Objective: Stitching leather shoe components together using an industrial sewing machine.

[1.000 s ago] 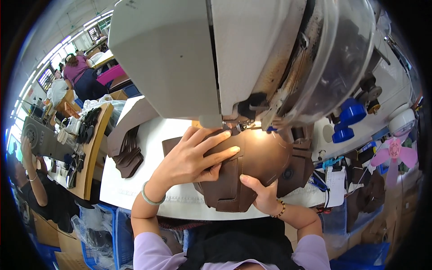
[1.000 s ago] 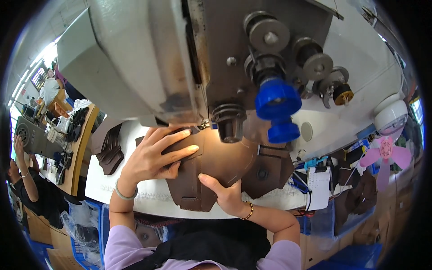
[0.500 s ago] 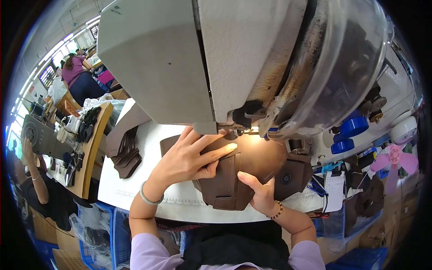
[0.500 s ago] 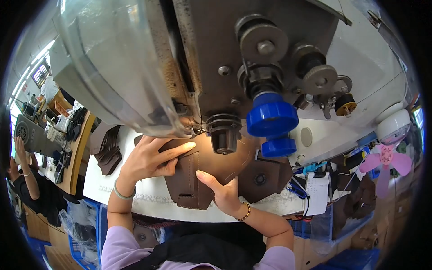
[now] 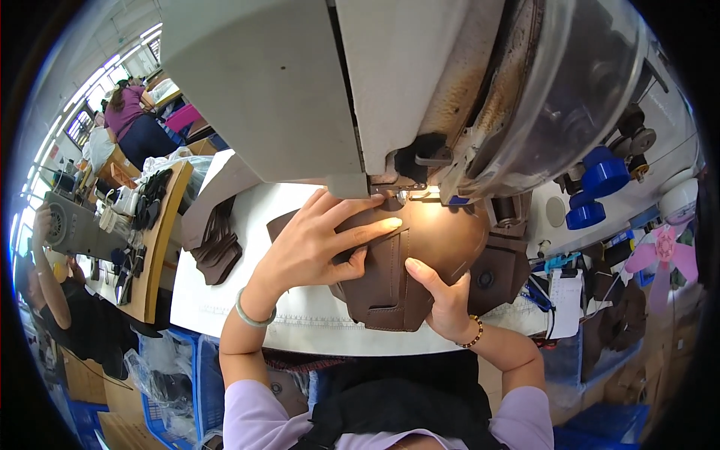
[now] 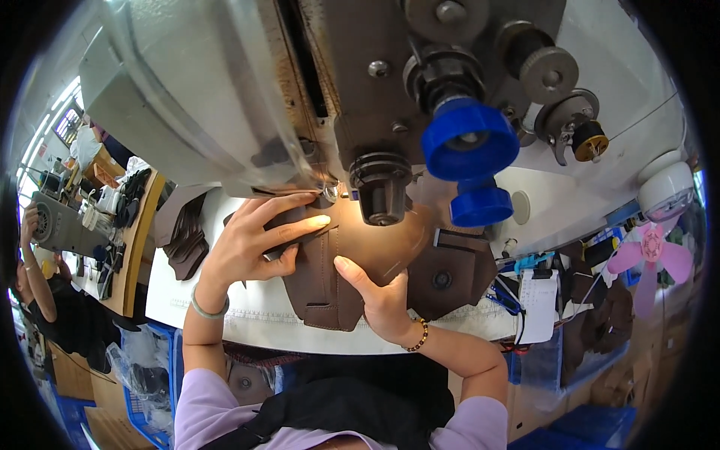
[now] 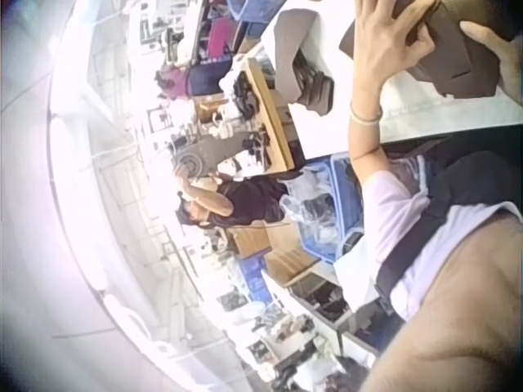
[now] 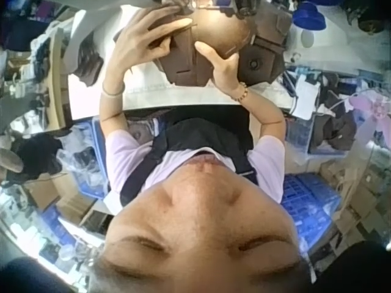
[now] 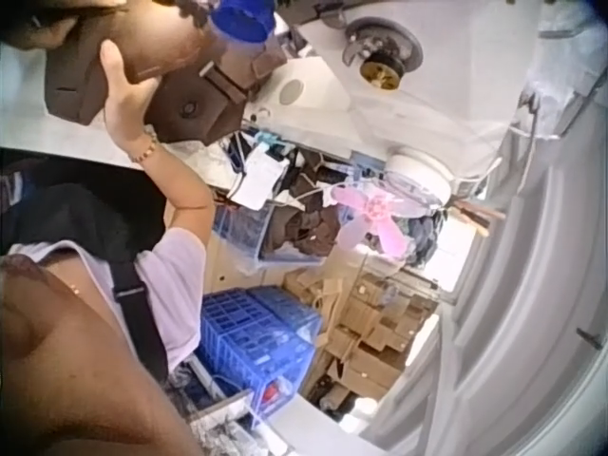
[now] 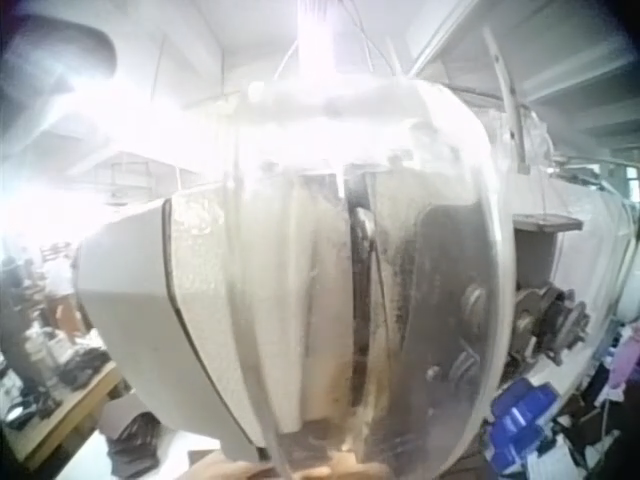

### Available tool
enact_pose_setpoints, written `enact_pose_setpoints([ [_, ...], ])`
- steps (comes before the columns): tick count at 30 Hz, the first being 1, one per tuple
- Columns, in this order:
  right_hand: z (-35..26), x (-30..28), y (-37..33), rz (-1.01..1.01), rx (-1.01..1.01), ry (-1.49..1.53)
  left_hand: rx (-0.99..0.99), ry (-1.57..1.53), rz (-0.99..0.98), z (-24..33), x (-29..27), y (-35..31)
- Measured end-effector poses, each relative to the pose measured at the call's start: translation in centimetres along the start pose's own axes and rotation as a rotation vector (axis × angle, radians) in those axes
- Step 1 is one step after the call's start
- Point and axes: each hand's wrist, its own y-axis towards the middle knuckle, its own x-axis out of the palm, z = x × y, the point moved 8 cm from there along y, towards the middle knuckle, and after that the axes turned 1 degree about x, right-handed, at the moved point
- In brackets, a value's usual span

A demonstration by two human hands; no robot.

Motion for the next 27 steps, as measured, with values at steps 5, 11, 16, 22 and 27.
enact_pose_setpoints([
  [5,-0.09,-0.15,0.11,0.005,-0.046,-0.010,0.027,0.021,0.009,0.43,-0.22,0.09],
  [11,0.17,-0.34,0.10,0.013,-0.044,-0.001,0.009,0.050,-0.006,0.56,-0.10,0.13],
  [16,0.17,-0.42,0.08,0.027,-0.042,-0.001,0.002,0.026,-0.002,0.47,0.02,0.02],
  [22,-0.13,-0.37,0.09,0.007,-0.059,-0.016,-0.004,0.030,0.003,0.63,0.20,-0.16],
  [27,-0.11,-0.26,0.32,0.010,-0.058,-0.018,-0.012,0.024,-0.011,0.37,0.33,-0.23],
])
